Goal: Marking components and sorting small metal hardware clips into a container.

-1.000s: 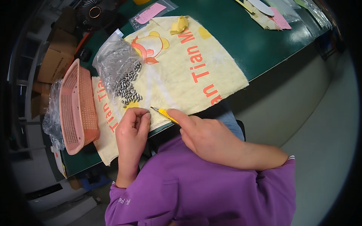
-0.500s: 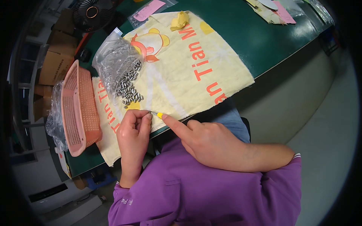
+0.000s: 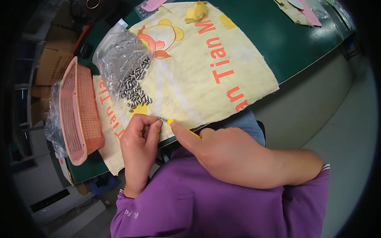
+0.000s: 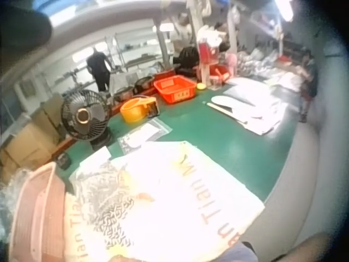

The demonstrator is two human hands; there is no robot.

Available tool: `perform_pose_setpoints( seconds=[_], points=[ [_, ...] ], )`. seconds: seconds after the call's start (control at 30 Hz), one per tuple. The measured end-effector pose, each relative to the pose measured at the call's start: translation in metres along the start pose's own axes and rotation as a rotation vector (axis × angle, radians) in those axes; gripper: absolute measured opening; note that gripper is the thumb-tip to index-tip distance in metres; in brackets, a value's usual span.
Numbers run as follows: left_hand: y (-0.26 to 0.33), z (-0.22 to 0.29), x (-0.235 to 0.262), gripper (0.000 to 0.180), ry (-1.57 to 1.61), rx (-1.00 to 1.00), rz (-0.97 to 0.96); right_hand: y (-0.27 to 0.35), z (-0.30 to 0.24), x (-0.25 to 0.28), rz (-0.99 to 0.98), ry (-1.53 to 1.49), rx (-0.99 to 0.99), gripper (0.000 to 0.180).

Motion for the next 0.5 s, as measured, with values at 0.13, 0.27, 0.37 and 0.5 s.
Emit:
perform_pose_setpoints(
  seconds=[0.13, 0.27, 0.37, 0.5],
  points=[
    [-0.001, 0.0, -0.001, 0.011, 0.036, 0.02, 0.008, 0.002, -0.005, -0.009, -0.029, 0.056, -0.004, 0.062],
    [0.002, -0.005, 0.001, 0.011, 0.065, 0.019, 0.061, 0.008, 0.007, -0.008, 0.097, -0.052, -0.013, 0.059],
    [0.003, -0.013, 0.007, 0.01, 0.318, 0.095, 0.085, 0.018, 0.004, 0.032, 0.476, -0.101, 0.064, 0.057],
    [0.001, -0.035, 0.007, 0.011, 0.814, 0.194, 0.018, 0.018, 0.032, 0.085, 0.625, 0.237, -0.125, 0.055]
  ],
)
Point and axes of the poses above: each hand's wrist, its own y-axis away from the middle knuckle, its own x-axis out of the back of the hand, z = x × y, the point moved 9 cm from there along -y, towards the middle knuckle, and after that the axes turned 2 degrees about z, right-handed, at the moved point
